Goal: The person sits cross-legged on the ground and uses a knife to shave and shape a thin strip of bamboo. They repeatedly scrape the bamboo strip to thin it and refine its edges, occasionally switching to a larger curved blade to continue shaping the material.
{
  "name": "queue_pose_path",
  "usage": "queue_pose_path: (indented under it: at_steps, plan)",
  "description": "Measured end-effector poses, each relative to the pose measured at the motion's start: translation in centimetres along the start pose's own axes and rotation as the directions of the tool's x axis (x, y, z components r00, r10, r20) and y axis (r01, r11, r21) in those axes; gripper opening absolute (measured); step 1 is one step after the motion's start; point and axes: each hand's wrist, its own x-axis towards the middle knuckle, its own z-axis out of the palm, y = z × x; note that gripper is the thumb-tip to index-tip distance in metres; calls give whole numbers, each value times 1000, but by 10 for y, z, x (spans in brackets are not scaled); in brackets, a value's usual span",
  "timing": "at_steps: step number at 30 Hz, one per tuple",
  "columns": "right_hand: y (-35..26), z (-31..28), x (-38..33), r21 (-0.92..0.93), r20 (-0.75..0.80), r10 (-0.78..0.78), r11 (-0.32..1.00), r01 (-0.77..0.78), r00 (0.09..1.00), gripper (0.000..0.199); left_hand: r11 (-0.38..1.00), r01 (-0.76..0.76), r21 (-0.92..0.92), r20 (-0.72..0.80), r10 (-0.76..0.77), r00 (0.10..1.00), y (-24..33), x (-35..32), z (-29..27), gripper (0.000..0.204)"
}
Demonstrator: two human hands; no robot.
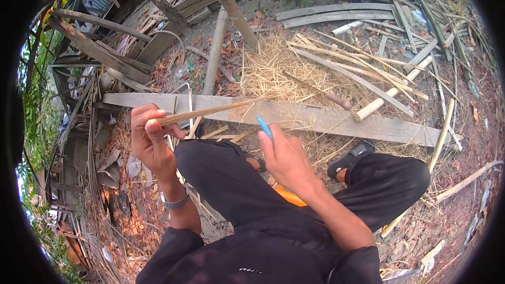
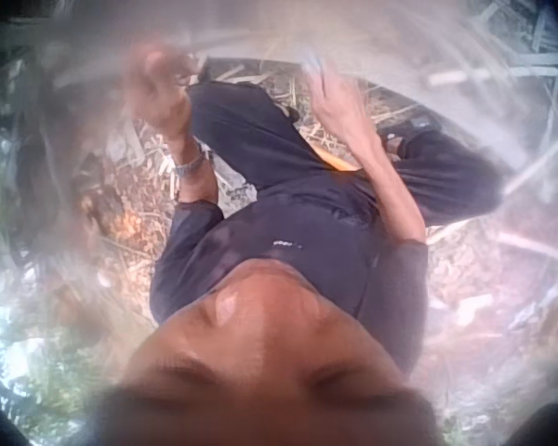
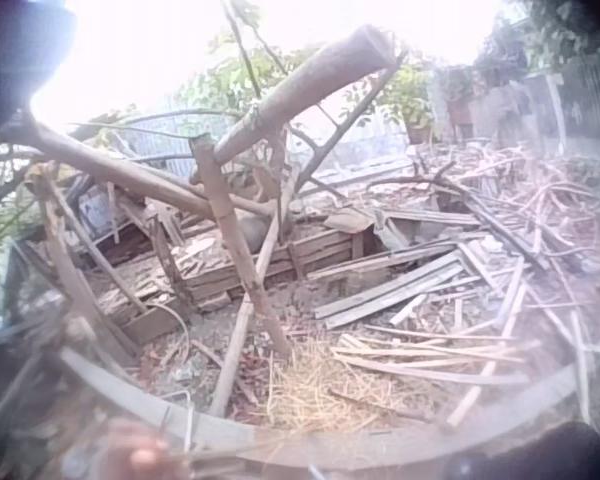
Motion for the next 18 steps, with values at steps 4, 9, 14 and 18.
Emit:
queue_pose_path:
  at_steps: [4, 9, 14, 18]
  plan:
    - [-50, 6, -13, 135, 95, -268, 958, 254, 959, 22, 995, -76, -70, -49, 73, 996, 4, -8, 0, 12]
    - [-86, 12, -21, 178, 105, -294, 945, 273, 950, 21, 976, -118, 182, -119, 141, 983, 17, -7, -5, 9]
    - [-90, 20, -23, 176, 36, -322, 934, 311, 946, 20, 961, -185, 205, -56, 201, 978, 22, -9, -5, 12]
    - [-64, 37, -14, 26, -25, -310, 950, 310, 950, 18, 968, -173, 181, -58, 186, 981, 12, -15, -1, 12]
